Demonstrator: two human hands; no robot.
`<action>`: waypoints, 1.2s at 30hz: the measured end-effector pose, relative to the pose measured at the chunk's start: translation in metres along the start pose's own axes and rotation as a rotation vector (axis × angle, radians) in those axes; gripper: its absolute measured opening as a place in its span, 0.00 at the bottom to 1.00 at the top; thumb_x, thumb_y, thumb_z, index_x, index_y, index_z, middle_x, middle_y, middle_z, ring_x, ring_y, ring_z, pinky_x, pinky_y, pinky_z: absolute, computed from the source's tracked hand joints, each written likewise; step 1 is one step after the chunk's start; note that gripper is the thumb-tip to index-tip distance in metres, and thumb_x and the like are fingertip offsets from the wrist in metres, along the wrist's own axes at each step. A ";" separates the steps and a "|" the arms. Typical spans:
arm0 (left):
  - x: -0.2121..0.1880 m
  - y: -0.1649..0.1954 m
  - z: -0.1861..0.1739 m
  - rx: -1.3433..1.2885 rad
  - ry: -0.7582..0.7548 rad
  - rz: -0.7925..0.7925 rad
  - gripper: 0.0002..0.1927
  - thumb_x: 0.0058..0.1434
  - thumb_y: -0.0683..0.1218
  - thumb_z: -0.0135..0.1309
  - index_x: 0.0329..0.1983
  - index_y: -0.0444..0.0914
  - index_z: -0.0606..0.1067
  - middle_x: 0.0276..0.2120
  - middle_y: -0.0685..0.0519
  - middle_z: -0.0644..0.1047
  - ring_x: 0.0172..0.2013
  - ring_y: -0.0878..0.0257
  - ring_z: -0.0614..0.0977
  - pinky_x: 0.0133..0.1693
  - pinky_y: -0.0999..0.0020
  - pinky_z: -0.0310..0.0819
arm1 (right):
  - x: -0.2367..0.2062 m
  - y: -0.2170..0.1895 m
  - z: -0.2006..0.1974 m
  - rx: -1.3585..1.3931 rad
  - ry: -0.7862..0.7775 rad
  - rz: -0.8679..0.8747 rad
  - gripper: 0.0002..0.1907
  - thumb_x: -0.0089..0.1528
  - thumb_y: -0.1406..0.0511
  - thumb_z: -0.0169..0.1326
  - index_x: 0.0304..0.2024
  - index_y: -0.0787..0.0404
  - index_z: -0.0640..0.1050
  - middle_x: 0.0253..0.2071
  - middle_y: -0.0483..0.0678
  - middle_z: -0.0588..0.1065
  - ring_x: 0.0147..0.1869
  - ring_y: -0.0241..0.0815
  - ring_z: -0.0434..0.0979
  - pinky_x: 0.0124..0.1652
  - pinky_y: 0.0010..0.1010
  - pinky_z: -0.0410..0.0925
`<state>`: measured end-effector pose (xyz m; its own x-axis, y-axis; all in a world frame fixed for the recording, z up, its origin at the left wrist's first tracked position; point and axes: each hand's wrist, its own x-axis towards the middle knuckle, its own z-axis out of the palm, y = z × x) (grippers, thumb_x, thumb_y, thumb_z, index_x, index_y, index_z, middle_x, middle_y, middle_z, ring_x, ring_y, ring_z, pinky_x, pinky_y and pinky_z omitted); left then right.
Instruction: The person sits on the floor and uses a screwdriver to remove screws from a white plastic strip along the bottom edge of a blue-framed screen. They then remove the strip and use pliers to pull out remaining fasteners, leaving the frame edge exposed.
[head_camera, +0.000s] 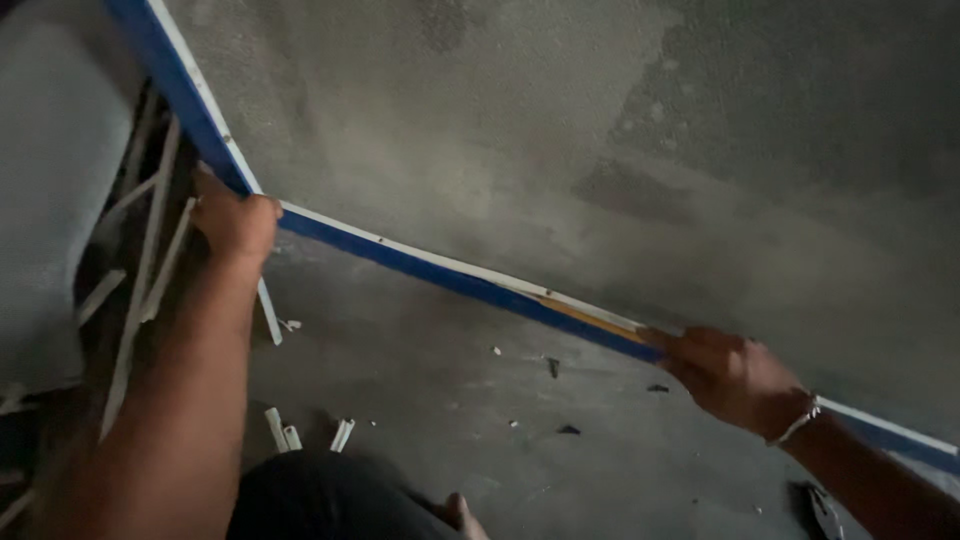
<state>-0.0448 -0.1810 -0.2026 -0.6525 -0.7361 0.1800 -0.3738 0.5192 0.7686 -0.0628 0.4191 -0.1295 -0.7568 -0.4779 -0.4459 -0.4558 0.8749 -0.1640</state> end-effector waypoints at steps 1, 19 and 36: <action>0.000 0.000 0.000 0.007 0.021 -0.001 0.48 0.47 0.35 0.59 0.73 0.28 0.56 0.62 0.29 0.71 0.63 0.33 0.69 0.67 0.47 0.54 | 0.001 -0.001 0.001 0.024 -0.030 0.061 0.23 0.61 0.57 0.56 0.59 0.46 0.78 0.45 0.43 0.79 0.36 0.38 0.83 0.35 0.32 0.79; 0.000 0.006 -0.008 0.019 -0.062 -0.175 0.52 0.49 0.38 0.59 0.76 0.30 0.48 0.68 0.28 0.59 0.67 0.31 0.60 0.67 0.47 0.49 | -0.031 -0.147 -0.149 -0.020 -0.345 0.299 0.22 0.68 0.56 0.51 0.65 0.42 0.76 0.40 0.43 0.86 0.33 0.41 0.83 0.37 0.30 0.77; -0.021 0.028 0.003 -0.014 -0.097 -0.097 0.35 0.59 0.44 0.55 0.70 0.31 0.62 0.63 0.33 0.72 0.65 0.37 0.72 0.69 0.48 0.63 | 0.055 -0.144 -0.016 0.235 0.220 -0.362 0.25 0.63 0.58 0.55 0.63 0.45 0.76 0.43 0.49 0.82 0.39 0.43 0.83 0.39 0.37 0.77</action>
<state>-0.0438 -0.1499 -0.1872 -0.6744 -0.7370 0.0445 -0.4295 0.4406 0.7883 -0.0466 0.2657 -0.1170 -0.6616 -0.7383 -0.1311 -0.6093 0.6312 -0.4799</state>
